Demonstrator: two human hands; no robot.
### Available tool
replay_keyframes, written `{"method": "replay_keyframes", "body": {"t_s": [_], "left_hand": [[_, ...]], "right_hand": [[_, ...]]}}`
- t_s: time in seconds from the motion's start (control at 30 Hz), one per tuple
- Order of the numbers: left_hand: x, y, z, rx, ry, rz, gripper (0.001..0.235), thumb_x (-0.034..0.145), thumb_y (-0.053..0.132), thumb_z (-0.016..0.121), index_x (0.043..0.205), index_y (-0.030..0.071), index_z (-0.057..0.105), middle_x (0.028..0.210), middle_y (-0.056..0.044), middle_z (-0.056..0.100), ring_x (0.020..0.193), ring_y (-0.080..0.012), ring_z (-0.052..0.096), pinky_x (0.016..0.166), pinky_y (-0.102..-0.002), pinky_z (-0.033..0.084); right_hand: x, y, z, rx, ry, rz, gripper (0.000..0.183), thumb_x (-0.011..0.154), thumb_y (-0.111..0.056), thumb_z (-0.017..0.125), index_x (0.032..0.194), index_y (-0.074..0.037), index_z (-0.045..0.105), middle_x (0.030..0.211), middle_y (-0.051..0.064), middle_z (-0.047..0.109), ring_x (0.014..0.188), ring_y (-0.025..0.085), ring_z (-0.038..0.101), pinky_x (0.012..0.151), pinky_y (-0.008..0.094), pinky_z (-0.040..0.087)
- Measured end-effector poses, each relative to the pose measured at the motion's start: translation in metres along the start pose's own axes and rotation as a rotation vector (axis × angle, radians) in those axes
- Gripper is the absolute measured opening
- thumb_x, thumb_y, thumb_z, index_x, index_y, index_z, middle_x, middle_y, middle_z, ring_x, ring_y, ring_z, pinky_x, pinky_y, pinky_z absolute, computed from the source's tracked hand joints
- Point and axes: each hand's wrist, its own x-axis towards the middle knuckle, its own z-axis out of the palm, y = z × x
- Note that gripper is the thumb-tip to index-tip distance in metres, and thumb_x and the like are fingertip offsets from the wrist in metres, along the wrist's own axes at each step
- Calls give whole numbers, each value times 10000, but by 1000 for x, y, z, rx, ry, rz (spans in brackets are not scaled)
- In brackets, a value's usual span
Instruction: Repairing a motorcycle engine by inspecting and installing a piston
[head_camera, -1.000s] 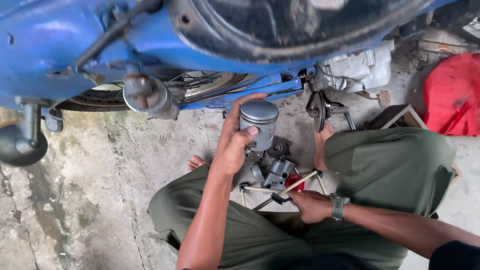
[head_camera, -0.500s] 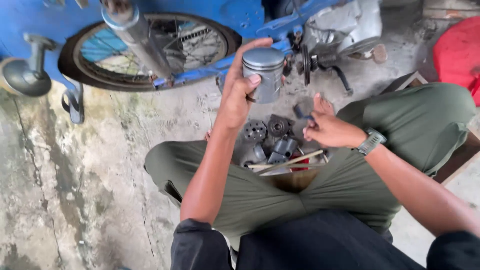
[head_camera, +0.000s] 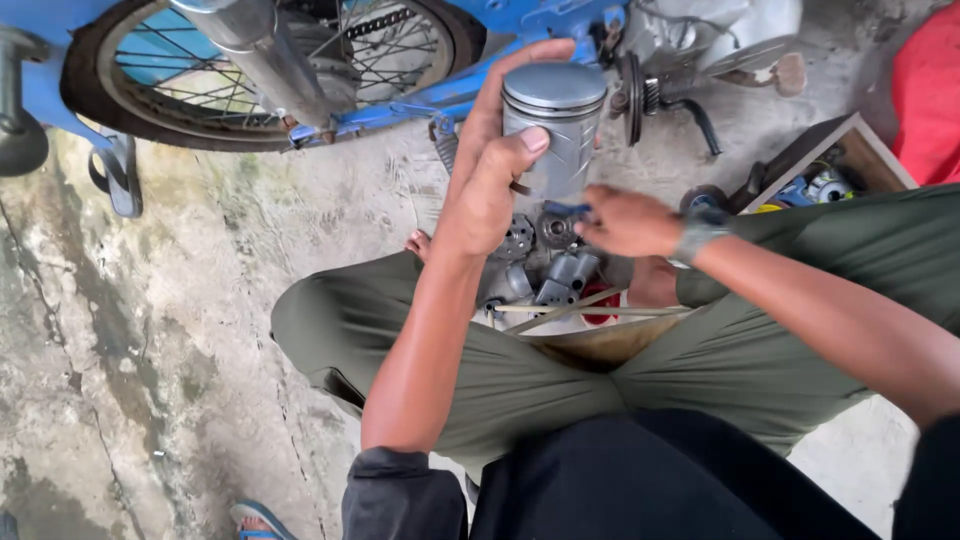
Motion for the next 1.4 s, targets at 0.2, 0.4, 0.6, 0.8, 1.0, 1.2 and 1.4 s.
{"method": "replay_keyframes", "body": {"t_s": [0.2,0.4,0.6,0.8,1.0,1.2,1.4], "left_hand": [[4,-11,-20,63,41,9,667,924,498,677,1471,140,545,1426,-65,603,1220,-204,641,1037,-366,534],[4,-14,-41,23,138,-64,703,883,494,683,1452,109,537,1346,-82,610,1123,-202,664,972,-364,558],[6,-14,-45,25,138,-101,722,903,522,667,1481,112,525,1409,-91,595,1153,-222,684,1024,-383,558],[6,-16,-45,50,143,-91,703,900,507,654,1475,122,533,1408,-89,586,1220,-207,642,1064,-379,537],[4,-6,-39,-101,158,-128,735,892,452,699,1488,68,503,1367,-108,576,1043,-277,722,964,-452,658],[1,-4,-40,-73,162,-100,739,890,451,690,1485,56,501,1367,-108,580,1080,-243,702,985,-422,633],[4,-7,-42,80,183,-70,752,869,531,663,1453,73,537,1384,-101,587,1233,-181,604,1105,-329,468]], "right_hand": [[207,131,208,-604,23,-625,612,789,-170,715,1308,-11,433,1313,171,479,1142,371,477,882,559,491],[220,129,225,-850,-282,-679,1155,759,-609,893,1551,-82,239,1663,96,217,1485,365,250,1095,479,351],[227,149,215,-575,-182,-800,911,756,-224,708,1549,-92,279,1625,112,337,1511,323,299,1189,518,289],[274,215,274,-886,262,-1299,1031,669,-468,740,1487,18,343,1610,273,315,1544,403,212,1222,714,123],[245,181,205,-953,171,-967,832,691,-322,734,1457,-180,444,1565,83,456,1471,299,370,1146,556,290],[251,183,169,-988,109,-670,594,831,-278,558,1416,-263,455,1552,24,435,1308,223,425,953,443,397],[298,242,176,-981,404,-637,778,895,-373,527,1539,-7,290,1489,81,517,1360,310,477,983,543,464]]}}
